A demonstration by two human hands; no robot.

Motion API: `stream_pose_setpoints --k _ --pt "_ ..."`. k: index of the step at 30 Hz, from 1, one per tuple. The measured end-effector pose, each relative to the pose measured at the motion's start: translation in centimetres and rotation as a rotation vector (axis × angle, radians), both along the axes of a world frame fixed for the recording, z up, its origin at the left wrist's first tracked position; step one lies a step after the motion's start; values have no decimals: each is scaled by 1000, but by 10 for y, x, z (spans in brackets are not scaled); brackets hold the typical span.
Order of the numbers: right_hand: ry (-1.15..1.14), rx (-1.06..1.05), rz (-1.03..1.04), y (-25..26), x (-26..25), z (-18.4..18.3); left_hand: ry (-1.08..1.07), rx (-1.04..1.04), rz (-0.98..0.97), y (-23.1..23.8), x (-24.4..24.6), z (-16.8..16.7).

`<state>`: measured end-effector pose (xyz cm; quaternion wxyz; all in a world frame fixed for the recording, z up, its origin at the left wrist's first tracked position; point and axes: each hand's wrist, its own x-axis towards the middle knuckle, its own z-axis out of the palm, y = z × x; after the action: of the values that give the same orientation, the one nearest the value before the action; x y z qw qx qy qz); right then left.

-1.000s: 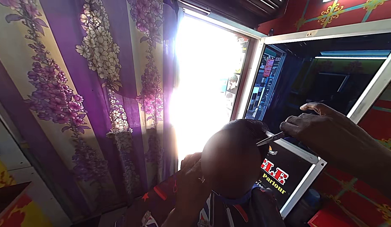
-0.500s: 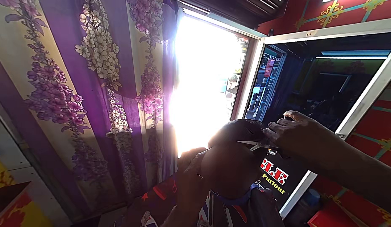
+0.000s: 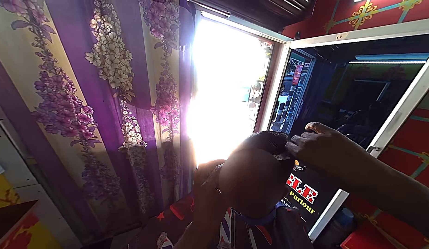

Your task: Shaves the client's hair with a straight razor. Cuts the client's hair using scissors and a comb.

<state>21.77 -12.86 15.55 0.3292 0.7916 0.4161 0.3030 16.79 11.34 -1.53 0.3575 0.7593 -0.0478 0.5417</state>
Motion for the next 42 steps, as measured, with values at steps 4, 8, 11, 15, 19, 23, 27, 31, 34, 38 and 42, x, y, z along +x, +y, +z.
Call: stream_pose_setpoints --k 4,8,11,15,19,23,27,31,34,38,42 --pt "18 12 -72 -3 -1 2 16 8 11 1 -1 2" --pt "-7 -4 -109 -3 0 2 11 5 -5 1 -1 4" --pt "-32 2 -34 -3 3 -1 6 1 -10 2 -1 5" --pt "24 171 -55 -16 3 8 52 -177 20 15 -3 3" --pt "-31 439 -20 -40 4 13 121 -742 -56 40 -8 -9" --pt "-47 560 83 -63 10 11 -36 -601 -16 30 -22 -54" --pt "-88 553 97 -66 7 5 -137 -242 -118 8 -34 -83" --pt "-23 479 95 -63 5 3 -97 -55 -201 -1 -26 -73" --pt "-74 463 71 -55 -2 -1 9 -44 -245 -2 -16 -55" --pt "-74 392 30 -48 -8 -1 82 -119 -257 7 3 -47" --pt "-117 313 -33 -32 -17 -3 60 -141 -221 14 8 -39"
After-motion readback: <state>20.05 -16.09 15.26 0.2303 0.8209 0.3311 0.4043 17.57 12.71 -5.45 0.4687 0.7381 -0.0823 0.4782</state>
